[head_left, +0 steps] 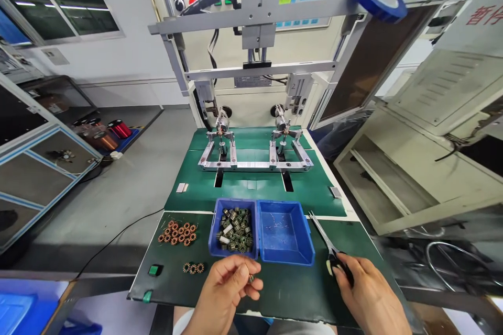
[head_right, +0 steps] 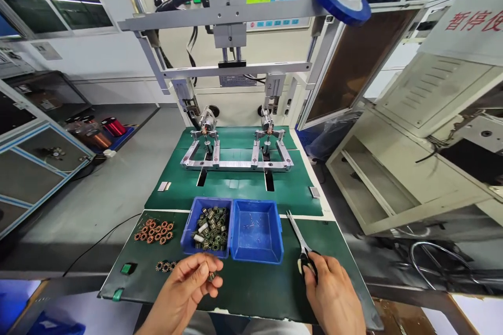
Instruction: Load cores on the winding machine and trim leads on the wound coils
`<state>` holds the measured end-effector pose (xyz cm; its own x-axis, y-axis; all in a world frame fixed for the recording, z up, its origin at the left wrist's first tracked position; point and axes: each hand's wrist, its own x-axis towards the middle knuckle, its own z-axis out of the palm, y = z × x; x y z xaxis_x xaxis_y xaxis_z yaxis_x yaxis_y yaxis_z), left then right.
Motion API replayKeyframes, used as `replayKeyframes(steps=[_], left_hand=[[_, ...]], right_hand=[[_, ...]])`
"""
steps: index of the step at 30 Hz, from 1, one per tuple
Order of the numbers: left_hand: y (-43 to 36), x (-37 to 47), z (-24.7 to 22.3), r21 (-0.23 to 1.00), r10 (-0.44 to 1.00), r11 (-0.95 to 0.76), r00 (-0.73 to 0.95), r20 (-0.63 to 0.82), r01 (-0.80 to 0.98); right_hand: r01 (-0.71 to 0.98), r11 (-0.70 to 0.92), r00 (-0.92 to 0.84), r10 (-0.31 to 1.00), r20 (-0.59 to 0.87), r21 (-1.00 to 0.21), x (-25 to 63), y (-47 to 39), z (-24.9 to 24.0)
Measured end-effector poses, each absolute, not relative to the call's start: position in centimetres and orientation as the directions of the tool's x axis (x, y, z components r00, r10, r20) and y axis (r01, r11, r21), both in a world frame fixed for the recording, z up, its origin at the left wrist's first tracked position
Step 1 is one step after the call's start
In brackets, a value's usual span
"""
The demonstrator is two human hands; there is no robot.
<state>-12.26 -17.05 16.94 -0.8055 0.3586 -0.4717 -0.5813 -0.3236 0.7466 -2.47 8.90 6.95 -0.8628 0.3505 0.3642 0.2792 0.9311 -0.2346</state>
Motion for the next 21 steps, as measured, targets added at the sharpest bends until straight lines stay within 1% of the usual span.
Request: replayKeyframes(steps=[2,3,4,6,7,9,11,14,18,19,21], left_hand=[[-16.7,-12.6,17.0,0.773,0.346,-0.289,-0.814,-0.466,-0.565],[-16.5,-12.8,17.0,0.785,0.343,-0.269,-0.818,-0.462,-0.557],[-16.4,-13.0,17.0,0.798,0.343,-0.25,-0.821,-0.457,-0.549],[-16.1,-13.4,16.9,0.823,0.35,-0.206,-0.825,-0.443,-0.529],[-15.9,-13.7,16.9,0.834,0.355,-0.182,-0.826,-0.438,-0.521],[-15.6,-14.2,16.7,0.855,0.37,-0.123,-0.823,-0.431,-0.504],[-15.2,-14.7,16.3,0.869,0.408,-0.069,-0.808,-0.424,-0.491],[-14.4,-15.1,15.8,0.877,0.48,-0.027,-0.776,-0.409,-0.479],[-13.2,-15.0,15.4,0.852,0.507,0.001,-0.734,-0.452,-0.524],[-13.0,-15.0,15.3,0.842,0.513,0.007,-0.721,-0.465,-0.539],[-12.6,-15.0,15.2,0.829,0.531,0.018,-0.697,-0.482,-0.56]], right_hand=[[0.345,0.888,-0.847,0.434,0.307,-0.305,-2.7,9.3,7.3],[0.38,0.848,-0.835,0.486,0.256,-0.37,-2.8,9.7,7.7],[0.408,0.789,-0.823,0.536,0.189,-0.46,-2.8,10.2,8.3],[0.425,0.601,-0.808,0.589,0.016,-0.677,-2.5,11.4,10.0],[0.413,0.487,-0.815,0.574,-0.074,-0.77,-2.2,11.9,11.0],[0.367,0.288,-0.863,0.459,-0.209,-0.884,-1.7,12.4,13.0],[0.307,0.168,-0.914,0.326,-0.241,-0.937,-1.6,11.8,14.7],[0.257,0.08,-0.951,0.198,-0.237,-0.963,-2.8,9.8,16.0],[0.295,0.0,-0.955,-0.015,-0.295,-0.955,-5.9,7.8,16.3],[0.299,-0.014,-0.953,-0.051,-0.298,-0.954,-6.5,7.6,16.3],[0.307,-0.011,-0.949,-0.08,-0.305,-0.952,-7.2,7.5,16.3]])
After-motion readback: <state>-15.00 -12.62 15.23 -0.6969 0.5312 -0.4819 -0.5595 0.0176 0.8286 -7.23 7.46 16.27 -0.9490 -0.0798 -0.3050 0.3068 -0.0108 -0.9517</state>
